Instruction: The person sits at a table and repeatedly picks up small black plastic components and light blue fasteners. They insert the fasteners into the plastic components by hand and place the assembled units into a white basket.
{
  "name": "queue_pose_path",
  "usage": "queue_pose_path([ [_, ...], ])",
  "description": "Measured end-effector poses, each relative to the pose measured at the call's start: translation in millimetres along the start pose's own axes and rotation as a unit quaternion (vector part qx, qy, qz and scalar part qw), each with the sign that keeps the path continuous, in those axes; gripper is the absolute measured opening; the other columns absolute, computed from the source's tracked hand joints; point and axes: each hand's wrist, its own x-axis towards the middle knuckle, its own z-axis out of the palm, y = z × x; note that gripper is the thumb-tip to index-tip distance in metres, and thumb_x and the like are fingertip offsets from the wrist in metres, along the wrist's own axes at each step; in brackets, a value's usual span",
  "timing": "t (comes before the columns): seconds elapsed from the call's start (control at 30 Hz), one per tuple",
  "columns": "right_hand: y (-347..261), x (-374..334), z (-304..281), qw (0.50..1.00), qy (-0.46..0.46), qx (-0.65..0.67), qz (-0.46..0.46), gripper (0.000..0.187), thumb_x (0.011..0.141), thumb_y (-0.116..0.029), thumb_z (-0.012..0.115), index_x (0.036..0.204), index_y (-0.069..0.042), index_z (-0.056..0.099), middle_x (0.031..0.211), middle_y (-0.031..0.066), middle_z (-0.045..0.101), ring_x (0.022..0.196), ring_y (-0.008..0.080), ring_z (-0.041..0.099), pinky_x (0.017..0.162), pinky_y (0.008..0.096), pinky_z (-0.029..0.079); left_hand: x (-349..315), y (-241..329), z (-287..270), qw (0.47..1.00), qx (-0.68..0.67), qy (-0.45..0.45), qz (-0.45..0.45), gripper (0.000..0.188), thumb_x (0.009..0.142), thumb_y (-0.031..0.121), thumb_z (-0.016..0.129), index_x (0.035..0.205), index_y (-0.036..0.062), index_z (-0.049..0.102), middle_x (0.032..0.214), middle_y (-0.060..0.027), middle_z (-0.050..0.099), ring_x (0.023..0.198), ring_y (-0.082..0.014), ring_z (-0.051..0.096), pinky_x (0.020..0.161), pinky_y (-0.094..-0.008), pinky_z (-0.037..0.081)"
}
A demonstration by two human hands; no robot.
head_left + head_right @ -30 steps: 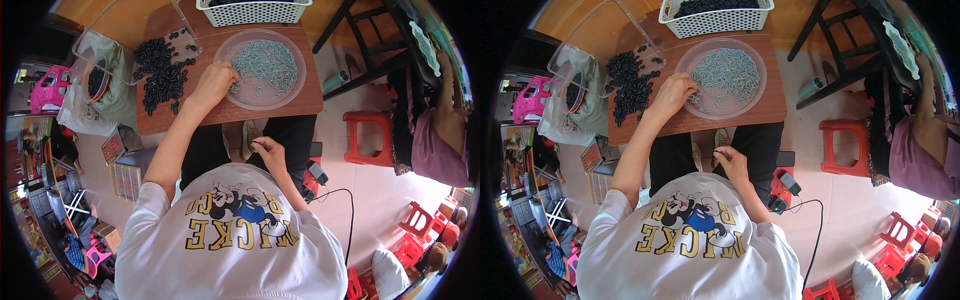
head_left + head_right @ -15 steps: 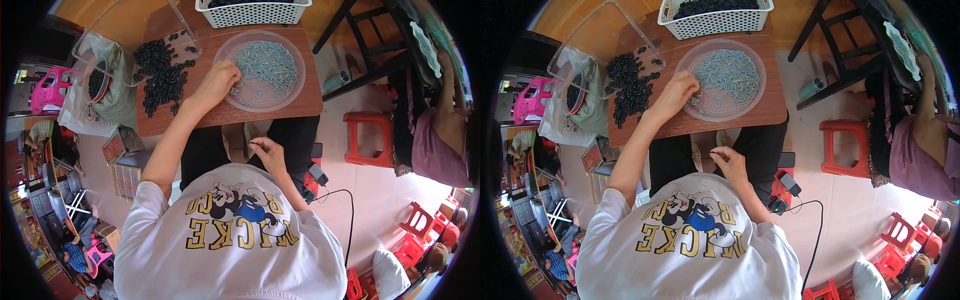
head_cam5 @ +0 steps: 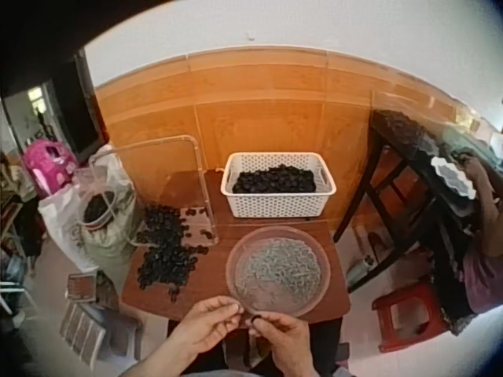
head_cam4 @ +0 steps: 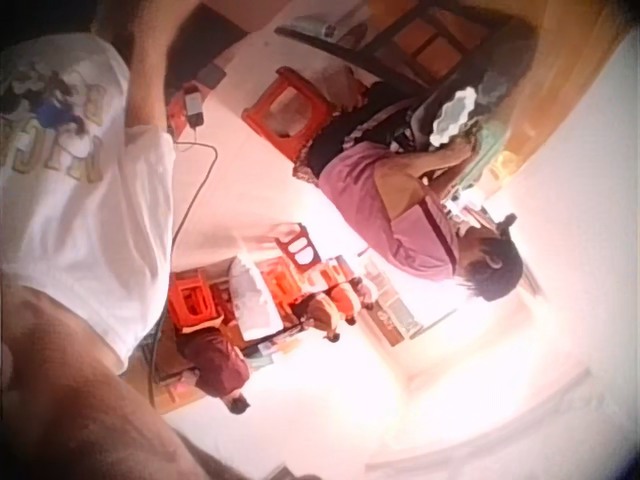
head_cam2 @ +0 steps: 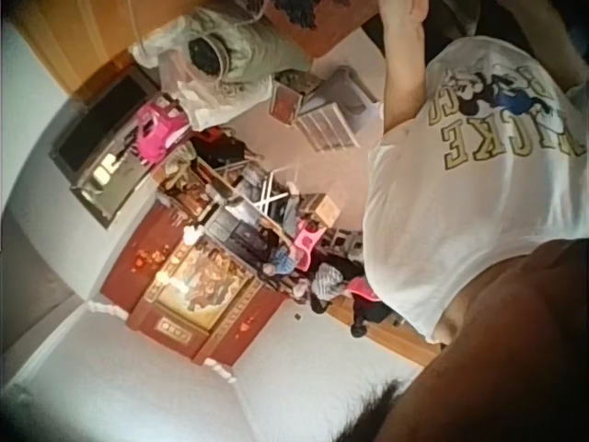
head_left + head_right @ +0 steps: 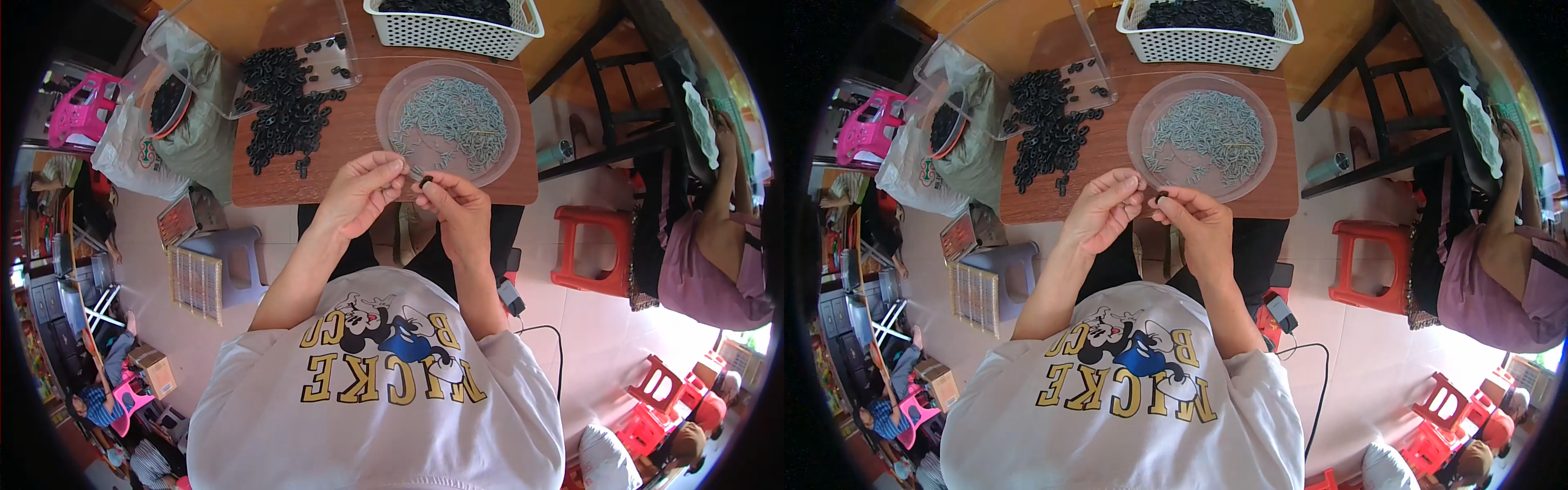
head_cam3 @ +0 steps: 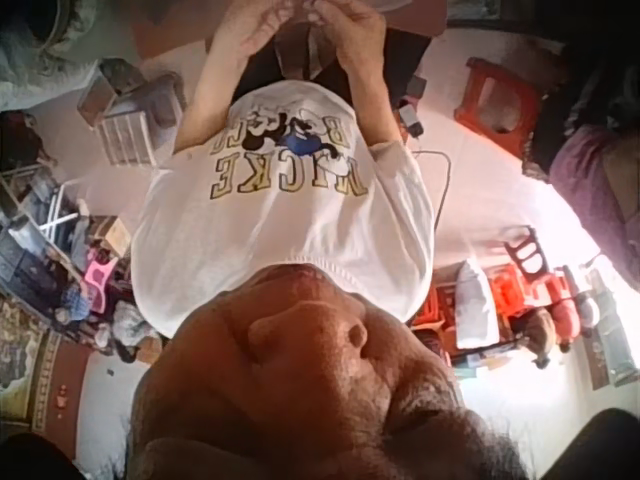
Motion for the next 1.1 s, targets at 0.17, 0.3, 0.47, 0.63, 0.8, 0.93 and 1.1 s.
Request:
queue_pose_path([
  [0.17,2.4,-1.5,12.5,0.997,0.000,-0.071,-0.010,0.018,0.081,0.001,0.063,0.099,0.005,0.064,0.087,0.0125,0.068,0.072,0.0135,0.064,0.066,0.0225,0.050,-16.4,-3.5,-2.6,0.999,0.023,0.014,0.047,0.013,0.083,-0.001,0.062,0.096,0.0009,0.061,0.088,-0.0078,0.064,0.073,-0.0105,0.060,0.065,-0.0209,0.050],
  [0.3,1.2,-5.9,20.0,0.993,0.005,-0.114,-0.014,0.019,0.081,0.001,0.064,0.099,0.006,0.064,0.084,0.0121,0.068,0.069,0.0137,0.064,0.064,0.0215,0.050,-22.3,-0.6,-0.8,0.997,0.039,0.019,0.068,0.018,0.082,-0.001,0.063,0.100,0.0002,0.060,0.089,-0.0086,0.065,0.073,-0.0124,0.061,0.063,-0.0211,0.050],
  [0.47,-0.3,-8.8,23.0,0.991,-0.007,-0.130,-0.017,0.018,0.081,0.002,0.063,0.098,0.006,0.064,0.083,0.0113,0.068,0.068,0.0131,0.064,0.061,0.0204,0.050,-25.4,-0.3,-2.5,0.995,0.068,0.016,0.068,0.020,0.081,-0.002,0.063,0.101,-0.0007,0.060,0.088,-0.0093,0.066,0.075,-0.0140,0.064,0.063,-0.0212,0.050],
  [0.63,-3.8,-11.9,24.5,0.983,-0.004,-0.183,-0.026,0.018,0.081,0.000,0.064,0.098,0.006,0.065,0.082,0.0099,0.067,0.067,0.0115,0.063,0.061,0.0195,0.049,-26.3,-2.6,-3.7,0.993,0.093,0.022,0.070,0.020,0.081,-0.001,0.064,0.100,-0.0010,0.060,0.088,-0.0093,0.066,0.075,-0.0140,0.064,0.063,-0.0213,0.050],
  [0.8,-6.4,-19.9,28.5,0.955,0.027,-0.292,-0.047,0.017,0.081,-0.003,0.065,0.097,0.006,0.066,0.079,0.0076,0.067,0.067,0.0093,0.063,0.060,0.0186,0.048,-27.7,-5.2,-2.6,0.978,0.178,0.034,0.105,0.019,0.079,0.000,0.067,0.098,-0.0009,0.061,0.086,-0.0083,0.066,0.073,-0.0115,0.062,0.064,-0.0212,0.049],
  [0.93,0.0,-20.0,28.1,0.962,0.021,-0.268,-0.041,0.017,0.081,-0.004,0.066,0.096,0.005,0.066,0.078,0.0073,0.068,0.067,0.0088,0.063,0.060,0.0188,0.048,-29.5,-7.5,-8.6,0.978,0.185,0.027,0.088,0.019,0.080,0.001,0.067,0.098,-0.0007,0.062,0.086,-0.0077,0.066,0.072,-0.0103,0.061,0.065,-0.0214,0.049],
  [1.1,9.1,-19.1,24.4,0.958,0.043,-0.280,-0.039,0.017,0.081,-0.003,0.066,0.095,0.005,0.066,0.079,0.0076,0.068,0.067,0.0090,0.064,0.060,0.0191,0.048,-28.2,-12.4,-7.4,0.983,0.151,0.061,0.081,0.019,0.080,0.001,0.066,0.098,-0.0006,0.062,0.086,-0.0075,0.066,0.073,-0.0107,0.061,0.066,-0.0217,0.049],
])
